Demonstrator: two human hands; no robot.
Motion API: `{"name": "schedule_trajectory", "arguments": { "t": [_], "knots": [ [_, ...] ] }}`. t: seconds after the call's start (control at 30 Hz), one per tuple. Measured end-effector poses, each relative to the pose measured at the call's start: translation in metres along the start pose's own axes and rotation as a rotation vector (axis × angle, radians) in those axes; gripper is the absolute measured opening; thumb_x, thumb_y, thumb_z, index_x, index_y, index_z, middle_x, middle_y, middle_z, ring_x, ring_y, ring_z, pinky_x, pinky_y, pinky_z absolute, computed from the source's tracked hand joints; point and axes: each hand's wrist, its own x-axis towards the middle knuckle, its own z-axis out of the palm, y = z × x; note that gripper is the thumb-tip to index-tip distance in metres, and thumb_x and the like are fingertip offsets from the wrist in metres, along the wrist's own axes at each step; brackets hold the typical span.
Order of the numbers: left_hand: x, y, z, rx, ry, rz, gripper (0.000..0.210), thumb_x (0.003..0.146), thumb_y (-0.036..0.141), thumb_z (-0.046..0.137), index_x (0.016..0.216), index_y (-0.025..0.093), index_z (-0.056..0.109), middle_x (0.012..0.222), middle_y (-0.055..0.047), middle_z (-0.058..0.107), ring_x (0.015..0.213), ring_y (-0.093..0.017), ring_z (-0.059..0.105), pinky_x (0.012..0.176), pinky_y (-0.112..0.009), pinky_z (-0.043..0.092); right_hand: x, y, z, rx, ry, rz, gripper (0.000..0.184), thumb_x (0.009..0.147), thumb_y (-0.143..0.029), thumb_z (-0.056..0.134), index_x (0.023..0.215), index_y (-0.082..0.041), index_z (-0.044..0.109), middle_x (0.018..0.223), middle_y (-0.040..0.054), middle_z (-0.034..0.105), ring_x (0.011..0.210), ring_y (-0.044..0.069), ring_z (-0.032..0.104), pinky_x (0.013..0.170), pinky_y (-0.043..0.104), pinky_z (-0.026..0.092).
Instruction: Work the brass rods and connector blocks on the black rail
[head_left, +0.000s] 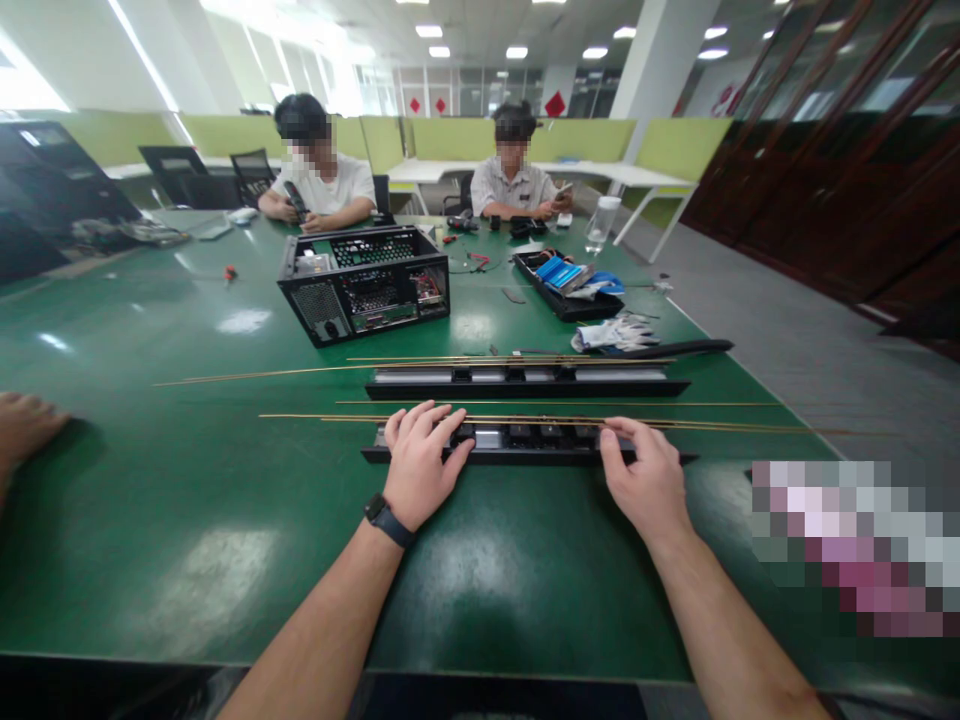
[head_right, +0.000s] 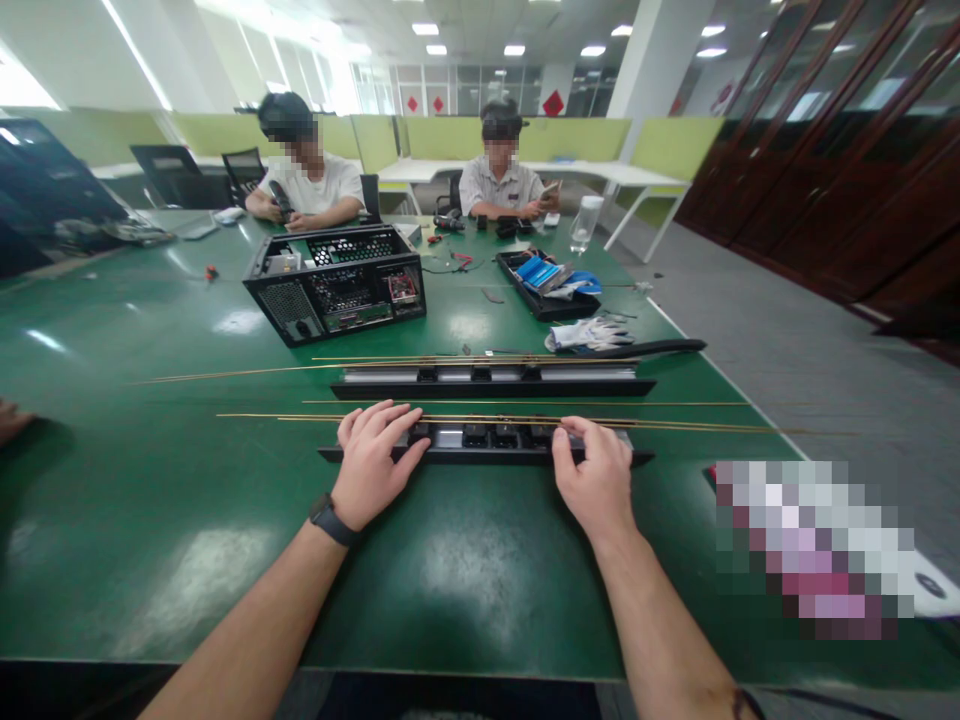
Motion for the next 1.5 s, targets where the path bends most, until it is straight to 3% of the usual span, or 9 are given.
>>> {"name": "schedule_trajectory", "arguments": {
  "t": [0.53, 0.87, 1.5],
  "knots": [
    [0.0, -0.002, 0.001, -0.011, 0.001, 0.007, 0.036, 0.096, 0.039, 0.067, 0.131, 0.029, 0.068, 0.132, -0.008, 0.071, 0.133, -0.031, 0.057, 0.117, -0.055, 0.03, 0.0, 0.002, 0.0, -0.026, 0.023, 0.025, 0.026, 0.096, -0.04, 0.055, 0.105, -0.022, 0.071, 0.098, 0.0089, 0.077, 0.098, 0.028, 0.068, 0.096, 0.044, 0.044],
    [0.0, 0.0, 0.001, -0.005, 0.0, 0.0, 0.036, 0.096, 0.039, 0.067, 0.131, 0.029, 0.068, 0.132, -0.008, 0.071, 0.134, -0.031, 0.057, 0.117, -0.055, 0.03, 0.004, 0.009, -0.003, -0.093, 0.057, 0.165, 0.027, 0.095, -0.04, 0.052, 0.099, -0.021, 0.071, 0.094, 0.0118, 0.076, 0.096, 0.031, 0.066, 0.091, 0.045, 0.045],
    [0.0, -0.001, 0.001, -0.011, 0.005, -0.001, 0.036, 0.095, 0.037, 0.069, 0.13, 0.029, 0.068, 0.132, -0.008, 0.071, 0.132, -0.031, 0.059, 0.116, -0.055, 0.03, 0.004, 0.011, -0.003, -0.092, 0.023, 0.174, 0.031, 0.096, -0.043, 0.052, 0.101, -0.02, 0.072, 0.097, 0.0124, 0.076, 0.101, 0.031, 0.066, 0.093, 0.045, 0.046]
  ]
}}
